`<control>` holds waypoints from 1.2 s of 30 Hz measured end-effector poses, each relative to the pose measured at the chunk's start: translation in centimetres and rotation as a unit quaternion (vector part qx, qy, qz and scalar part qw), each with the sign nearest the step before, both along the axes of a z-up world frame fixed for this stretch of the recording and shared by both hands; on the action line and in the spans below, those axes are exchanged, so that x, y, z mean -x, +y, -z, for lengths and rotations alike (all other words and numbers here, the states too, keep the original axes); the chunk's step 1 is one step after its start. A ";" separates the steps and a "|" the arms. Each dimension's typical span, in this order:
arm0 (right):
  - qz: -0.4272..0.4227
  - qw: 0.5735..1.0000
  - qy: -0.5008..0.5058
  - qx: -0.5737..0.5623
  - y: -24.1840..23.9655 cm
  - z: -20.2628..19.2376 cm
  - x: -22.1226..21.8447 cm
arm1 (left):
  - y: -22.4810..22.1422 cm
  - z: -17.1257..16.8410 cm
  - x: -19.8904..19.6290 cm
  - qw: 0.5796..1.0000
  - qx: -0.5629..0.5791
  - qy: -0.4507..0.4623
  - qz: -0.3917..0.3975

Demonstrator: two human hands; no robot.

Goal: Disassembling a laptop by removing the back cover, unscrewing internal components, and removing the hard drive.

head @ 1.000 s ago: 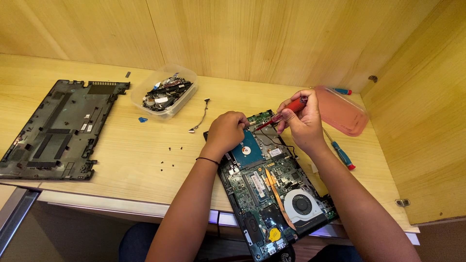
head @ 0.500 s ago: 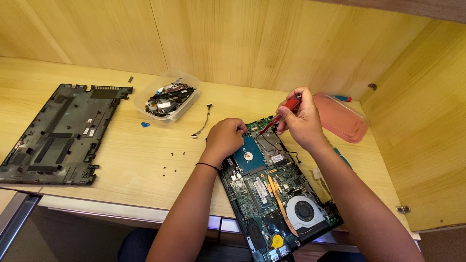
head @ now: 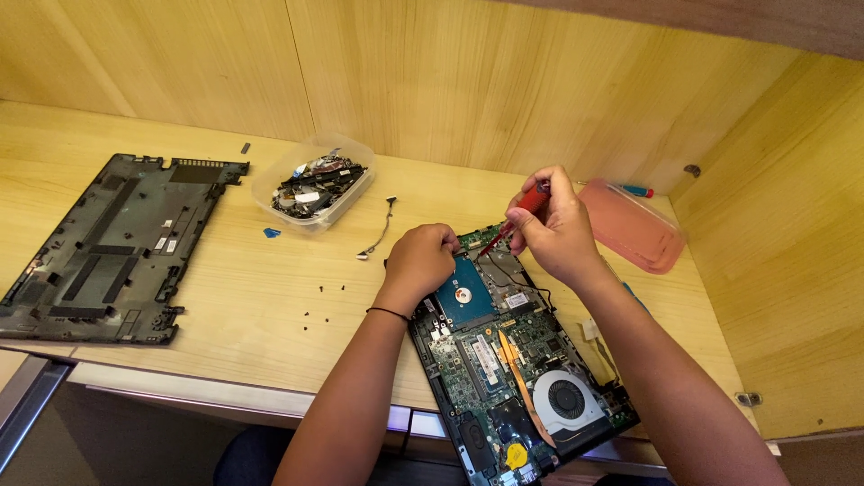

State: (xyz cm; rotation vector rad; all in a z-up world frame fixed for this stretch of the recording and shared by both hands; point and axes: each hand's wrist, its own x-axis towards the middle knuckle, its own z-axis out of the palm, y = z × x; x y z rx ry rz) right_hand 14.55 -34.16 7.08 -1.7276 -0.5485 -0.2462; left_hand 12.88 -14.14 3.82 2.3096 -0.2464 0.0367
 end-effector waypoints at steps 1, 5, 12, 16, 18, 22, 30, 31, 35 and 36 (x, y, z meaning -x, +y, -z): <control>0.000 1.000 0.003 0.000 -0.1 -0.2 -0.1 | -0.1 0.2 0.1 1.000 0.000 0.003 0.000; 0.033 0.963 -0.036 0.265 1.2 -5.2 1.4 | -0.3 0.9 -0.5 0.999 0.031 -0.038 -0.001; 0.090 0.798 -0.036 0.595 3.3 -9.3 2.6 | -0.9 -0.2 0.0 0.965 0.210 -0.138 0.082; 0.102 0.766 -0.073 0.631 3.2 -9.3 2.1 | -2.0 0.5 0.5 0.942 0.267 -0.162 0.119; 0.002 0.799 -0.101 0.593 2.9 -9.6 2.1 | -2.4 1.0 0.0 0.932 0.320 -0.123 0.118; -0.054 0.802 -0.156 0.574 2.6 -9.3 1.5 | -3.0 2.0 -1.1 0.923 0.348 -0.111 0.120; 0.022 0.808 -0.111 0.578 2.4 -8.0 1.9 | -3.9 1.5 -1.1 0.926 0.295 -0.233 0.034; 0.020 0.808 -0.109 0.578 2.3 -7.8 2.1 | -4.1 1.3 -0.9 0.927 0.295 -0.231 0.033; 0.107 0.748 -0.100 0.647 3.0 -8.0 2.7 | -3.9 0.8 -0.2 0.928 0.261 -0.259 0.059; 0.077 0.744 -0.101 0.657 3.3 -8.5 2.8 | -3.8 0.7 -0.3 0.929 0.239 -0.277 0.057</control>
